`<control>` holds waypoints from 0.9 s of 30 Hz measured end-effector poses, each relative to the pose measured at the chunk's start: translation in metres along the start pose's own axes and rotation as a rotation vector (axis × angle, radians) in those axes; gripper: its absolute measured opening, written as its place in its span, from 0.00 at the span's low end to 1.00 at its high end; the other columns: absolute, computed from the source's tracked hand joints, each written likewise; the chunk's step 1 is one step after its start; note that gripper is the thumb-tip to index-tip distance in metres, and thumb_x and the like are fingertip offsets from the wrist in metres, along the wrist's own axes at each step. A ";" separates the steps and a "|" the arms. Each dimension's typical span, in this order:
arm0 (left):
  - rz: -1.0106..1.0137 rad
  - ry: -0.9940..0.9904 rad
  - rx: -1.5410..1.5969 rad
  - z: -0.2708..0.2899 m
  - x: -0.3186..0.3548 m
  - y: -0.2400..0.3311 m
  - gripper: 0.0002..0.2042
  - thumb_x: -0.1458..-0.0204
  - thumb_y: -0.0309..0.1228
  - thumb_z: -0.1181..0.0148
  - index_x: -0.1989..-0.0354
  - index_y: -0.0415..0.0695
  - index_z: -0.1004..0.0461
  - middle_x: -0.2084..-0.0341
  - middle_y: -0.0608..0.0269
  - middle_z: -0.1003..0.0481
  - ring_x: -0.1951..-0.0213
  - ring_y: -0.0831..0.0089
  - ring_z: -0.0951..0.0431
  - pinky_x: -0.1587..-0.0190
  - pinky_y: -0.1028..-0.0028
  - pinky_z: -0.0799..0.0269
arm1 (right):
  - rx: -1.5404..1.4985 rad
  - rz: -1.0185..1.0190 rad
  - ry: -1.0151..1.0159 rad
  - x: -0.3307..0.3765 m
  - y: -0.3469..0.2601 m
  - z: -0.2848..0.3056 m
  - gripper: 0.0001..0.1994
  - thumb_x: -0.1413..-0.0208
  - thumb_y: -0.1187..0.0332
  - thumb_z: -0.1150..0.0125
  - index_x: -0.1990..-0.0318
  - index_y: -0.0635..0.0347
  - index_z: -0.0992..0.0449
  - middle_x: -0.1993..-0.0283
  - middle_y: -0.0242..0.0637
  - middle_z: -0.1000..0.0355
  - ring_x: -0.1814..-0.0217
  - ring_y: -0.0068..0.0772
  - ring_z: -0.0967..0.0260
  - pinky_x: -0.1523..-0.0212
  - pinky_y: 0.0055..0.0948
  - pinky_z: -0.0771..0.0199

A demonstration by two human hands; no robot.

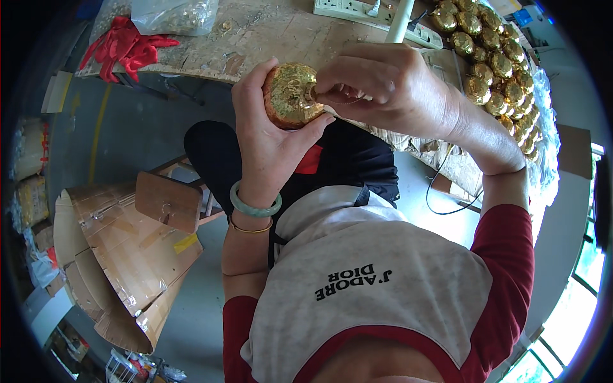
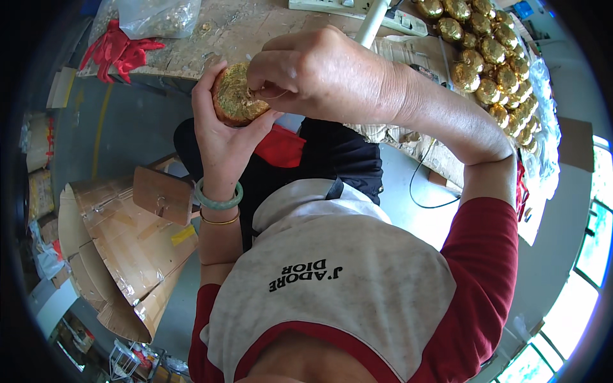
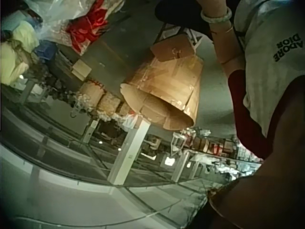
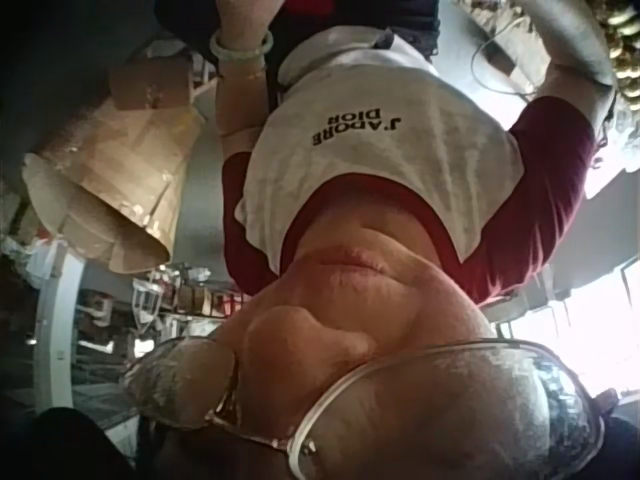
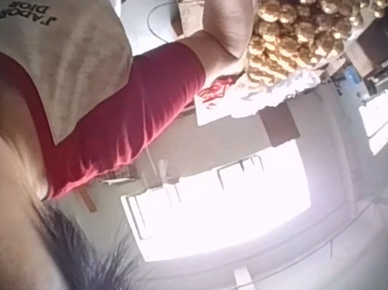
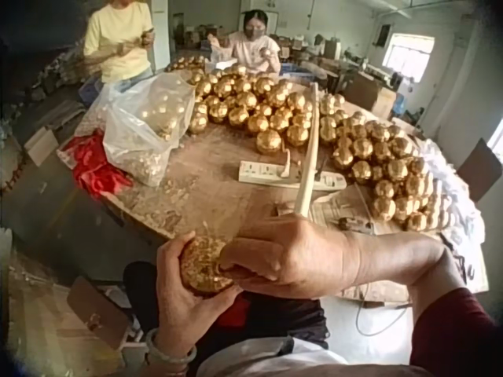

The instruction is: Gluing small hanging loops onto gold-colored ball ornaments using a hot glue gun.

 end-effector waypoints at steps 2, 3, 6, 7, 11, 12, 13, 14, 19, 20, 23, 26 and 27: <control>-0.018 -0.017 -0.010 0.000 0.000 0.000 0.39 0.67 0.27 0.22 0.43 0.40 0.38 0.52 0.54 0.37 0.51 0.62 0.31 0.46 0.66 0.33 | -0.044 -0.021 -0.019 -0.002 0.002 0.000 0.09 0.53 0.74 0.31 0.65 0.61 0.23 0.69 0.33 0.27 0.69 0.27 0.24 0.70 0.24 0.22; -0.036 -0.033 -0.020 -0.001 0.000 0.001 0.39 0.66 0.27 0.23 0.43 0.40 0.38 0.52 0.54 0.37 0.51 0.61 0.32 0.46 0.66 0.33 | -0.089 -0.040 -0.039 -0.003 0.005 -0.001 0.08 0.53 0.75 0.30 0.66 0.61 0.23 0.70 0.33 0.27 0.69 0.26 0.24 0.70 0.23 0.23; -0.048 -0.027 0.017 -0.004 0.002 0.004 0.37 0.65 0.29 0.23 0.44 0.39 0.37 0.51 0.53 0.37 0.50 0.60 0.32 0.46 0.66 0.33 | -0.229 -0.120 -0.139 -0.005 0.016 -0.007 0.06 0.53 0.77 0.30 0.69 0.62 0.23 0.71 0.33 0.27 0.69 0.24 0.24 0.71 0.22 0.23; -0.048 -0.031 0.018 -0.004 0.002 0.005 0.37 0.65 0.29 0.23 0.44 0.39 0.37 0.51 0.53 0.37 0.50 0.60 0.32 0.46 0.66 0.33 | -0.290 -0.258 -0.195 -0.004 0.021 -0.012 0.06 0.54 0.78 0.30 0.72 0.63 0.24 0.73 0.31 0.26 0.68 0.20 0.24 0.70 0.20 0.24; -0.091 -0.013 -0.071 -0.002 0.000 0.017 0.37 0.64 0.31 0.23 0.45 0.39 0.37 0.52 0.52 0.36 0.50 0.58 0.32 0.47 0.65 0.33 | -0.441 -0.358 -0.294 -0.005 0.034 -0.021 0.09 0.57 0.77 0.27 0.72 0.63 0.25 0.72 0.29 0.26 0.68 0.17 0.26 0.70 0.18 0.25; -0.100 -0.013 -0.085 -0.002 -0.001 0.019 0.37 0.64 0.31 0.23 0.45 0.39 0.37 0.52 0.52 0.36 0.50 0.58 0.32 0.47 0.64 0.33 | -0.442 -0.362 -0.291 -0.005 0.035 -0.022 0.09 0.57 0.77 0.27 0.72 0.63 0.25 0.72 0.29 0.26 0.68 0.17 0.26 0.70 0.18 0.25; -0.100 -0.017 -0.084 -0.003 -0.001 0.020 0.37 0.64 0.31 0.23 0.45 0.39 0.37 0.52 0.52 0.36 0.50 0.58 0.32 0.47 0.64 0.33 | -0.417 -0.322 -0.272 -0.007 0.033 -0.020 0.10 0.57 0.77 0.27 0.71 0.62 0.26 0.72 0.29 0.27 0.68 0.17 0.26 0.70 0.18 0.25; -0.118 -0.008 -0.109 -0.002 0.000 0.023 0.37 0.64 0.32 0.22 0.45 0.39 0.37 0.51 0.52 0.36 0.50 0.58 0.32 0.48 0.64 0.33 | -0.391 -0.282 -0.253 -0.009 0.031 -0.019 0.11 0.58 0.76 0.26 0.71 0.61 0.27 0.73 0.28 0.28 0.69 0.17 0.26 0.71 0.18 0.26; -0.156 0.012 -0.180 -0.003 -0.002 0.026 0.38 0.65 0.32 0.22 0.45 0.39 0.37 0.51 0.51 0.36 0.50 0.56 0.33 0.48 0.64 0.32 | -0.347 -0.251 -0.258 -0.008 0.036 -0.024 0.14 0.60 0.73 0.24 0.71 0.60 0.29 0.74 0.27 0.30 0.71 0.17 0.29 0.73 0.18 0.29; -0.140 0.003 -0.166 -0.004 -0.002 0.022 0.38 0.66 0.32 0.22 0.44 0.38 0.37 0.52 0.52 0.36 0.50 0.58 0.32 0.48 0.64 0.32 | -0.337 -0.234 -0.247 -0.008 0.037 -0.024 0.16 0.61 0.71 0.23 0.71 0.59 0.29 0.75 0.26 0.31 0.72 0.17 0.30 0.74 0.18 0.30; -0.005 -0.049 0.004 -0.009 -0.001 -0.001 0.39 0.65 0.31 0.22 0.43 0.38 0.38 0.51 0.54 0.35 0.50 0.63 0.30 0.48 0.66 0.31 | -0.388 -0.316 -0.287 0.000 0.058 -0.030 0.21 0.65 0.64 0.21 0.64 0.58 0.26 0.70 0.26 0.30 0.68 0.19 0.30 0.70 0.20 0.29; 0.177 -0.121 0.298 -0.019 -0.003 -0.020 0.40 0.63 0.30 0.22 0.41 0.38 0.41 0.49 0.56 0.35 0.49 0.69 0.30 0.46 0.69 0.30 | -0.288 -0.248 -0.043 0.008 0.060 -0.013 0.30 0.66 0.61 0.21 0.53 0.57 0.25 0.59 0.30 0.29 0.58 0.21 0.30 0.64 0.22 0.29; 0.239 -0.152 0.438 -0.024 -0.003 -0.024 0.41 0.62 0.29 0.23 0.40 0.38 0.43 0.48 0.57 0.35 0.48 0.71 0.30 0.44 0.71 0.30 | -0.360 -0.276 -0.054 0.015 0.066 -0.018 0.35 0.63 0.63 0.23 0.43 0.56 0.29 0.45 0.33 0.32 0.46 0.26 0.33 0.55 0.26 0.28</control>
Point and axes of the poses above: each hand's wrist, its own x-axis away from the middle knuckle, its own z-axis out of the back of the hand, y = z × x, the point moved 10 cm from there along -x, towards the middle knuckle
